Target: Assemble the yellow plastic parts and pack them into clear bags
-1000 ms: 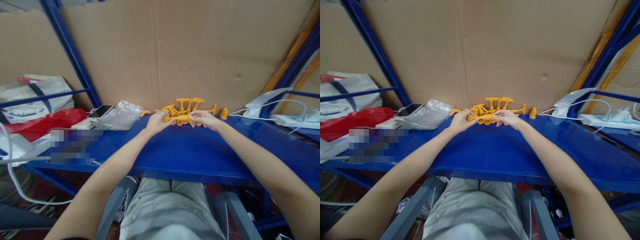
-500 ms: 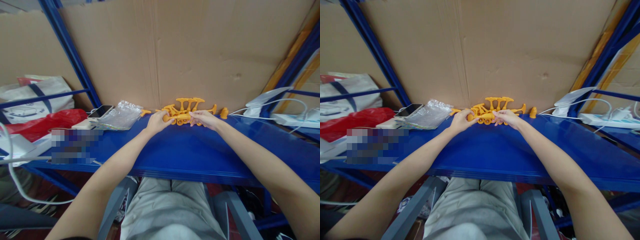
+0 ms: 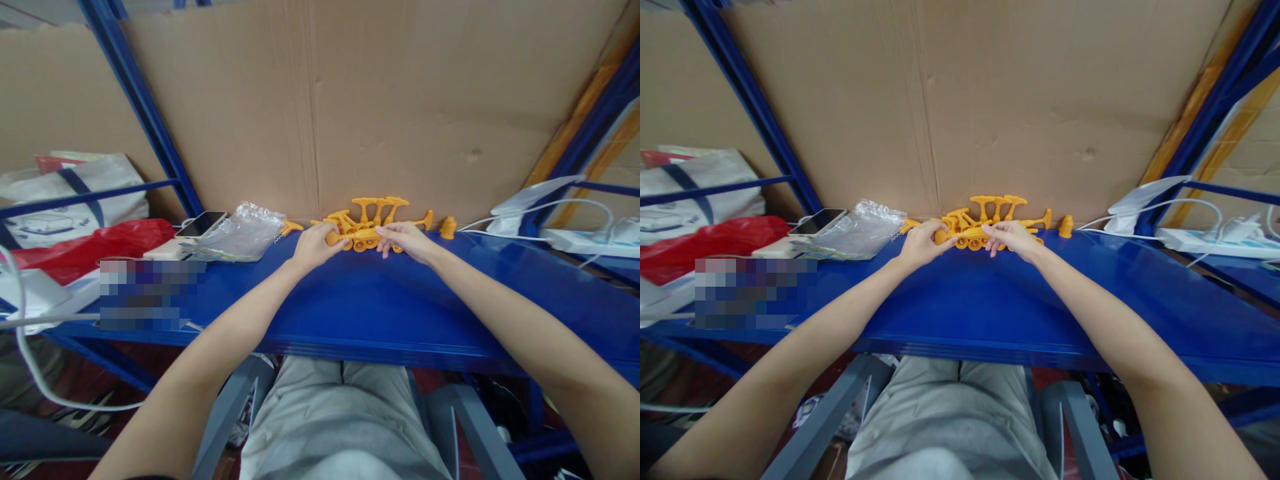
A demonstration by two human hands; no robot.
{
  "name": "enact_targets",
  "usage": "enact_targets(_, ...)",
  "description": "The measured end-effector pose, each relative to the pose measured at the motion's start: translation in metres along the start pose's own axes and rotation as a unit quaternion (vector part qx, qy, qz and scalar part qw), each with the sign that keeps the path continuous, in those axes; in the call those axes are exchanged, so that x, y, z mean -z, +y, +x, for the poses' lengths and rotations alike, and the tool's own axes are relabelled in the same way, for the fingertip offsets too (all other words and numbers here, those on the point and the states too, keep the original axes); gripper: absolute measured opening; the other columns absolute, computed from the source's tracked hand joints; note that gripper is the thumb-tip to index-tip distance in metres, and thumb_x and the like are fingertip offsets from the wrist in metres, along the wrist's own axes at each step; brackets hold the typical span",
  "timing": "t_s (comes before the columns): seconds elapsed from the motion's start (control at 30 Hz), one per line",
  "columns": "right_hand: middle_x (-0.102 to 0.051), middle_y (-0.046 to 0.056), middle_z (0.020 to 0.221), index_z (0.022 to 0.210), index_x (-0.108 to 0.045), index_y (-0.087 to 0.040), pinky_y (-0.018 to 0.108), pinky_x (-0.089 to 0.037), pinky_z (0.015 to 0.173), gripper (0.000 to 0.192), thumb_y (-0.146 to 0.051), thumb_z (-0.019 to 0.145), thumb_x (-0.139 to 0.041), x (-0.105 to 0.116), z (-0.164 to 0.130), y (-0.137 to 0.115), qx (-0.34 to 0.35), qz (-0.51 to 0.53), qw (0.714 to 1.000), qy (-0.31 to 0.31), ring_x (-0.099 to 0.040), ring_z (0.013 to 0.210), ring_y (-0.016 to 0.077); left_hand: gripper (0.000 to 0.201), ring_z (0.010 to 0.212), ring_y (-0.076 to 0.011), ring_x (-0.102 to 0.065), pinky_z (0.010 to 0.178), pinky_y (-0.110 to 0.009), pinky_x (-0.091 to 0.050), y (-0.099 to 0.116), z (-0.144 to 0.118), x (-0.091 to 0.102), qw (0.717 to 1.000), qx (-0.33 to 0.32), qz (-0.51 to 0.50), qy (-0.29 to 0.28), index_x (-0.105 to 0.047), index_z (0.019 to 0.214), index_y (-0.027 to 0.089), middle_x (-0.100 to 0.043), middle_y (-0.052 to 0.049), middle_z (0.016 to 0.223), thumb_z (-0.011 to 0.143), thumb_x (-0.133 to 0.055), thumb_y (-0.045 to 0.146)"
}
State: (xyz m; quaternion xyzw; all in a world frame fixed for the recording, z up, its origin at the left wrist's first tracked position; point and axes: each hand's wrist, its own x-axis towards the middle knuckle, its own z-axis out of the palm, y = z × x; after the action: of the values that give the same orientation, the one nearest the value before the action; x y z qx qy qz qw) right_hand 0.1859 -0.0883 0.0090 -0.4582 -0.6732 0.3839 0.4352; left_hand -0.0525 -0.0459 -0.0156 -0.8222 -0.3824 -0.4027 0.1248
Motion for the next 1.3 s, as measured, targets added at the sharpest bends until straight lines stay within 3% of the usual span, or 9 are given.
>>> enact_targets(0.13, -0.067, 0.006, 0.057, 0.057, -0.061, -0.016, 0.025, -0.05, 0.054, 0.047, -0.055, 0.083, -0.07, -0.002, 0.001, -0.002, -0.017, 0.012, 1.0, 0.01, -0.058, 0.043, 0.0107, 0.023, 0.084, -0.0209, -0.067, 0.074, -0.03, -0.049, 0.001, 0.0, 0.0, 1.0, -0.004, -0.003, 0.003, -0.063, 0.086, 0.02, -0.073, -0.006, 0.09, 0.083, -0.069, 0.042)
enact_targets(0.33, -0.065, 0.007, 0.054, 0.061, -0.062, -0.015, 0.025, -0.051, 0.049, 0.042, -0.045, 0.089, -0.068, -0.006, 0.0, -0.008, -0.069, 0.049, 0.996, 0.035, -0.057, 0.042, 0.0114, 0.022, 0.088, -0.022, -0.068, 0.075, -0.031, -0.05, 0.004, -0.001, 0.002, 1.0, 0.002, -0.006, -0.002, -0.063, 0.088, 0.02, -0.073, -0.007, 0.093, 0.083, -0.07, 0.04)
enact_targets(0.7, -0.059, 0.001, 0.049, 0.07, -0.059, -0.017, 0.015, -0.039, 0.031, 0.033, -0.036, 0.096, -0.059, -0.011, 0.003, -0.014, -0.158, 0.124, 0.977, 0.065, -0.05, 0.038, 0.0071, 0.02, 0.09, -0.0227, -0.069, 0.074, -0.03, -0.05, 0.007, -0.001, 0.003, 1.0, -0.008, 0.012, 0.002, -0.063, 0.09, 0.019, -0.073, -0.008, 0.095, 0.083, -0.07, 0.037)
enact_targets(1.3, -0.057, 0.0, 0.046, 0.064, -0.055, -0.018, 0.017, -0.033, 0.032, 0.042, -0.04, 0.1, -0.05, -0.014, 0.0, -0.019, -0.22, 0.152, 0.96, 0.079, -0.041, 0.031, 0.0055, 0.025, 0.087, -0.0208, -0.068, 0.073, -0.028, -0.051, 0.007, -0.001, 0.001, 0.999, -0.017, 0.035, 0.004, -0.065, 0.096, 0.019, -0.072, -0.007, 0.097, 0.085, -0.069, 0.041)
